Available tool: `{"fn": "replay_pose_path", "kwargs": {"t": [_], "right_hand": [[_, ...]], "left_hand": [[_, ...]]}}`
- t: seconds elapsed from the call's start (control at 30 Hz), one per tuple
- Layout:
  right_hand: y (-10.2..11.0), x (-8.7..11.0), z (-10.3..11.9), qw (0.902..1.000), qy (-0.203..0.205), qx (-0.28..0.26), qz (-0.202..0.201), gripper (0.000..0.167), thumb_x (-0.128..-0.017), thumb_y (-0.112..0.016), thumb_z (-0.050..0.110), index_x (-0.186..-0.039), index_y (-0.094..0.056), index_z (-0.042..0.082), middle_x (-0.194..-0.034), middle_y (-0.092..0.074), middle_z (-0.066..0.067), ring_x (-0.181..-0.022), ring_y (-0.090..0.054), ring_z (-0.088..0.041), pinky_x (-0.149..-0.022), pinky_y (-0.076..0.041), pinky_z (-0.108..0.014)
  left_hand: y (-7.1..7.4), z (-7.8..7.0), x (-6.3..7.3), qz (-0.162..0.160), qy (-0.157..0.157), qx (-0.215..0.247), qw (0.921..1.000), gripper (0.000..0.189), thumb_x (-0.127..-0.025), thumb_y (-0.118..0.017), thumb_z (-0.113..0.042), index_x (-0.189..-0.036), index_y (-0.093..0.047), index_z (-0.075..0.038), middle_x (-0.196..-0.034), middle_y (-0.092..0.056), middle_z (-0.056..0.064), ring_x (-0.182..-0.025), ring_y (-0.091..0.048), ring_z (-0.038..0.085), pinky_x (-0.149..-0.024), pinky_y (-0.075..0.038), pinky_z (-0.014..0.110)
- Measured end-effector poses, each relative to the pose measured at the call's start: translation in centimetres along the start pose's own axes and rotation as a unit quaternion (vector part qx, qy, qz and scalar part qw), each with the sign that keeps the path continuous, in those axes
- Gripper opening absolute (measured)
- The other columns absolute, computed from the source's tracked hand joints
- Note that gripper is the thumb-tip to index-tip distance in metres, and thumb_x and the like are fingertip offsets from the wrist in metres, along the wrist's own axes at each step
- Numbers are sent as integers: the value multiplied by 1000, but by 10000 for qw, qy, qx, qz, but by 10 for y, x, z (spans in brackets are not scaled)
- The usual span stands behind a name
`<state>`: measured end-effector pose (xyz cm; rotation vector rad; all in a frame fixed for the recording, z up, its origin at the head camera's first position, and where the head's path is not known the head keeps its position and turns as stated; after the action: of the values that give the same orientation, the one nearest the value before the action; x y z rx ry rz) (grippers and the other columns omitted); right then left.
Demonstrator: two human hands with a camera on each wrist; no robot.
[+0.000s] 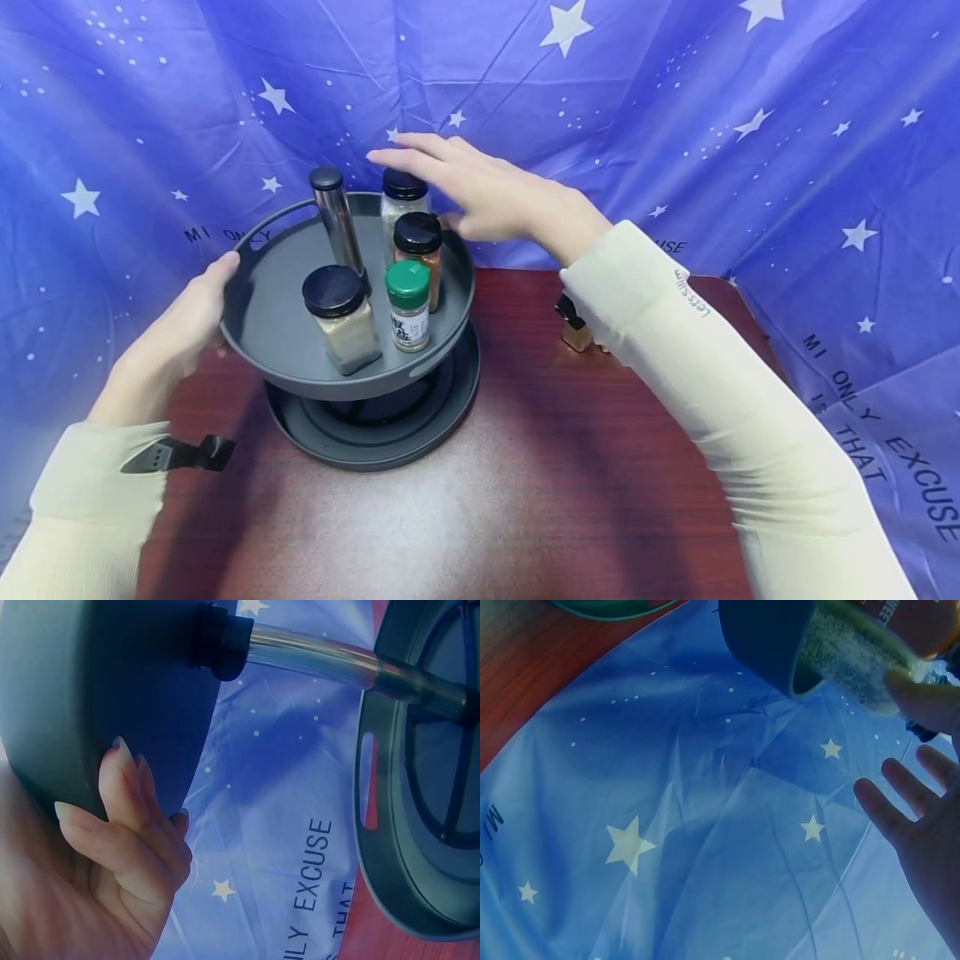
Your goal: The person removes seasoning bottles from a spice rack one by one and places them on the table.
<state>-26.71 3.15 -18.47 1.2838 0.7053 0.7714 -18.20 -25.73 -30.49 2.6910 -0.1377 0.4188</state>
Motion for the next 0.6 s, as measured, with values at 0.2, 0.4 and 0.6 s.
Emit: {"fn": "replay_pose_path", "kwargs": {"t": [0.2, 0.4, 0.6], "right_hand": [[-2, -4, 7, 9992, 374, -87, 90, 79, -88, -50, -13, -154, -32, 28, -165, -20, -6, -153, -19, -23, -123, -22, -45], [-4, -8, 7, 9980, 389, -505, -9, 60, -89, -56, -8, -143, -47, 17, -150, -40, -4, -137, -42, -18, -116, -35, -36], [-5, -11, 7, 9982, 137, -582, 36, 67, -82, -55, -15, -139, -49, 19, -140, -42, -2, -123, -48, -18, -109, -40, -36]], "left_hand": [[0, -1, 1, -4, -2, -26, 10000, 63, -102, -4, -57, -83, -49, -18, -49, -53, -7, -41, -43, 11, -45, -37, 34], [-1, -2, 0, -1, 45, -38, 10000, 61, -103, -3, -56, -87, -47, -16, -51, -55, -7, -42, -44, 11, -46, -37, 34], [-1, -1, 0, 24, 21, 23, 10000, 61, -102, -5, -57, -90, -47, -16, -53, -57, -7, -43, -46, 11, -46, -37, 33]]}}
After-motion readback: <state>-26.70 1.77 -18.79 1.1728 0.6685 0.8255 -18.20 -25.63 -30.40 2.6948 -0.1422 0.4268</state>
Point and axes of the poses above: each hand's wrist, its own x-axis away from the middle knuckle, its own y-axis out of the back of the hand, z = x × y, the point moved 4 cm from there along -x, towards the middle knuckle
